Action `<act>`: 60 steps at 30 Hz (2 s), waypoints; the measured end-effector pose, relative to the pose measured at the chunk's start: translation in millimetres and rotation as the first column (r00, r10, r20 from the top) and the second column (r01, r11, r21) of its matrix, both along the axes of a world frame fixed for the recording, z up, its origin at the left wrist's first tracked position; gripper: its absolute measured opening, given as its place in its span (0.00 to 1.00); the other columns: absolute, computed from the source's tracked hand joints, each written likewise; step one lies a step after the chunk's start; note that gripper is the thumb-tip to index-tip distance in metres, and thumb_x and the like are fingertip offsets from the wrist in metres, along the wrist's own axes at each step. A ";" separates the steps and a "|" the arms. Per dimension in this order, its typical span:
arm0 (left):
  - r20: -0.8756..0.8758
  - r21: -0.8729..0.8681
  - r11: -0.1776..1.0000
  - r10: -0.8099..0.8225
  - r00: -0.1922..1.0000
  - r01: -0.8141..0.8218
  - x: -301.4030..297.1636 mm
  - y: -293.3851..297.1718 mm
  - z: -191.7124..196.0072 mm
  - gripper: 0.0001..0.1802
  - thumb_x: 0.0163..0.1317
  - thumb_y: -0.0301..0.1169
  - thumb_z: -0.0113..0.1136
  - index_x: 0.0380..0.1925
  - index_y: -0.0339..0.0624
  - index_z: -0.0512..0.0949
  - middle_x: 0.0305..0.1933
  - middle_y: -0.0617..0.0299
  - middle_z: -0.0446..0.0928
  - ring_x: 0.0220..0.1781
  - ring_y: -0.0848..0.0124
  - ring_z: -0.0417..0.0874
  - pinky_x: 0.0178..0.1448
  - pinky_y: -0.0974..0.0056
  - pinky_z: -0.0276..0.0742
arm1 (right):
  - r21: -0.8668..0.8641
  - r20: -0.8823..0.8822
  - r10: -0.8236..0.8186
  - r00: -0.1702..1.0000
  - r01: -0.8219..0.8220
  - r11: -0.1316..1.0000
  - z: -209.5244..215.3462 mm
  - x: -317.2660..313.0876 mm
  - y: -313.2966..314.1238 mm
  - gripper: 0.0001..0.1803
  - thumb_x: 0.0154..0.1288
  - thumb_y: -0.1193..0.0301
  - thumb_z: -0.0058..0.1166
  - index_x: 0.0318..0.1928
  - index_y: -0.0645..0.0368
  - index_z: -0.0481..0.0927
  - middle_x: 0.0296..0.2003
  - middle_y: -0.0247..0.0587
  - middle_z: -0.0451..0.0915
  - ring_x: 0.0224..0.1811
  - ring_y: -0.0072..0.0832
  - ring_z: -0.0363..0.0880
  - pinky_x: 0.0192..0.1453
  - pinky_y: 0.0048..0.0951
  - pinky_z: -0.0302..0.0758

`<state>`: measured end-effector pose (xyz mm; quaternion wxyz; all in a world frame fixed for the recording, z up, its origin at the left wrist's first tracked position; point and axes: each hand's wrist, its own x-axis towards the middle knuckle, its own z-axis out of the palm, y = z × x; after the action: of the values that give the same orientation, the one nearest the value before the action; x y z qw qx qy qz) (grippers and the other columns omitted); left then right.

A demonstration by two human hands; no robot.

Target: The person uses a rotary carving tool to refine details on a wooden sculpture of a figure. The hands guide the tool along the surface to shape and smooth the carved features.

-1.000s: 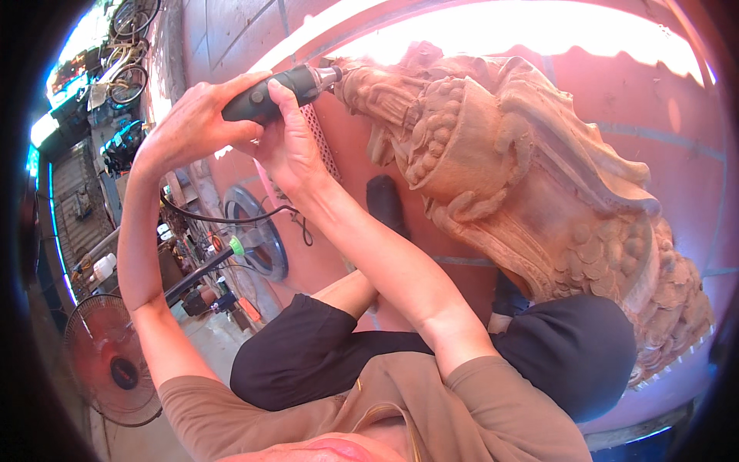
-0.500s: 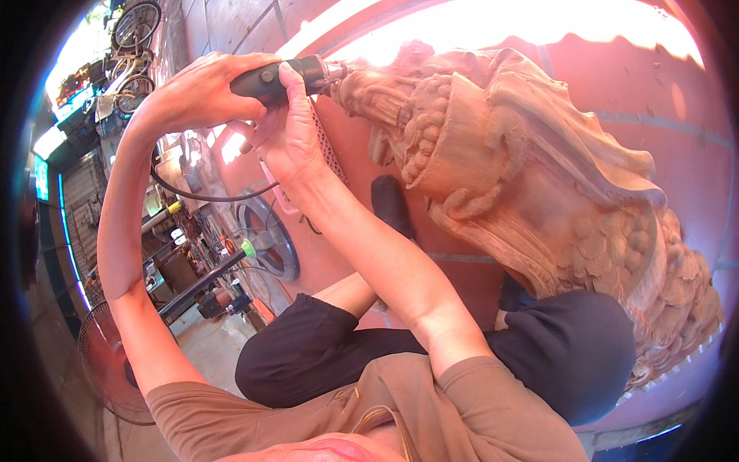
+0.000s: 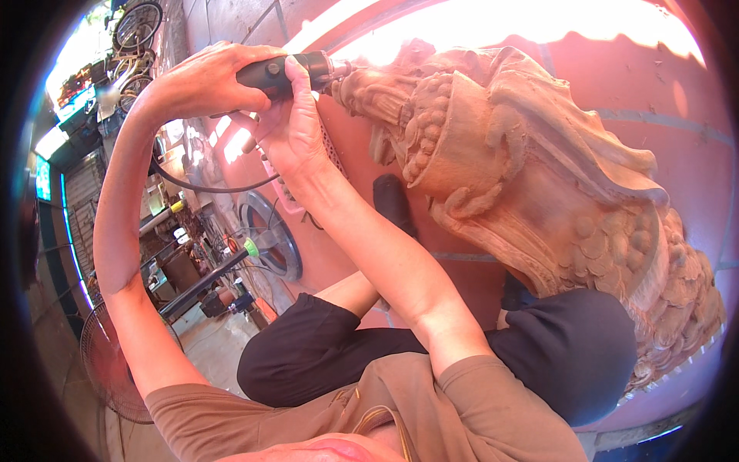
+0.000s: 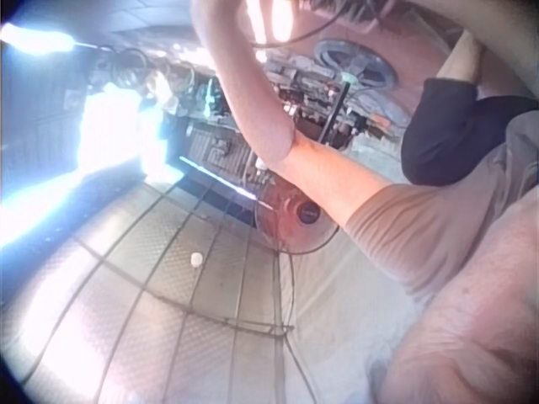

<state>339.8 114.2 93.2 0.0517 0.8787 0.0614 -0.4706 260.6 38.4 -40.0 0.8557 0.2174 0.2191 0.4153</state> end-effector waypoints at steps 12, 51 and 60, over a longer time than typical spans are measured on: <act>-0.020 0.054 0.995 0.086 0.996 -0.084 -5.3 1.1 14.5 0.35 0.47 0.36 0.61 0.61 0.45 0.77 0.34 0.53 0.83 0.31 0.69 0.86 0.35 0.64 0.85 | 0.044 0.023 0.027 0.999 -0.028 0.999 7.6 -3.1 2.5 0.19 0.73 0.52 0.52 0.57 0.47 0.75 0.55 0.32 0.79 0.60 0.32 0.77 0.67 0.55 0.76; 0.114 0.026 0.969 0.241 0.964 -0.245 -55.4 -1.0 28.7 0.34 0.49 0.38 0.64 0.60 0.43 0.76 0.31 0.49 0.83 0.30 0.62 0.84 0.42 0.60 0.79 | 0.019 0.120 0.142 0.983 -0.145 0.989 7.0 -33.5 4.6 0.22 0.71 0.50 0.54 0.58 0.47 0.73 0.52 0.31 0.80 0.55 0.29 0.80 0.54 0.46 0.82; 0.273 0.000 0.976 0.209 0.939 -0.217 -101.0 6.3 21.5 0.36 0.51 0.35 0.66 0.64 0.43 0.73 0.35 0.45 0.84 0.37 0.57 0.87 0.48 0.58 0.79 | -0.028 0.134 0.238 0.962 -0.237 0.971 7.6 -50.5 -6.6 0.25 0.70 0.51 0.57 0.62 0.44 0.70 0.56 0.29 0.76 0.58 0.26 0.77 0.56 0.43 0.80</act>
<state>238.8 120.4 114.7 0.0970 0.9238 0.1554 -0.3362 210.1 31.8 -32.4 0.8140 0.1555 0.1869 0.5275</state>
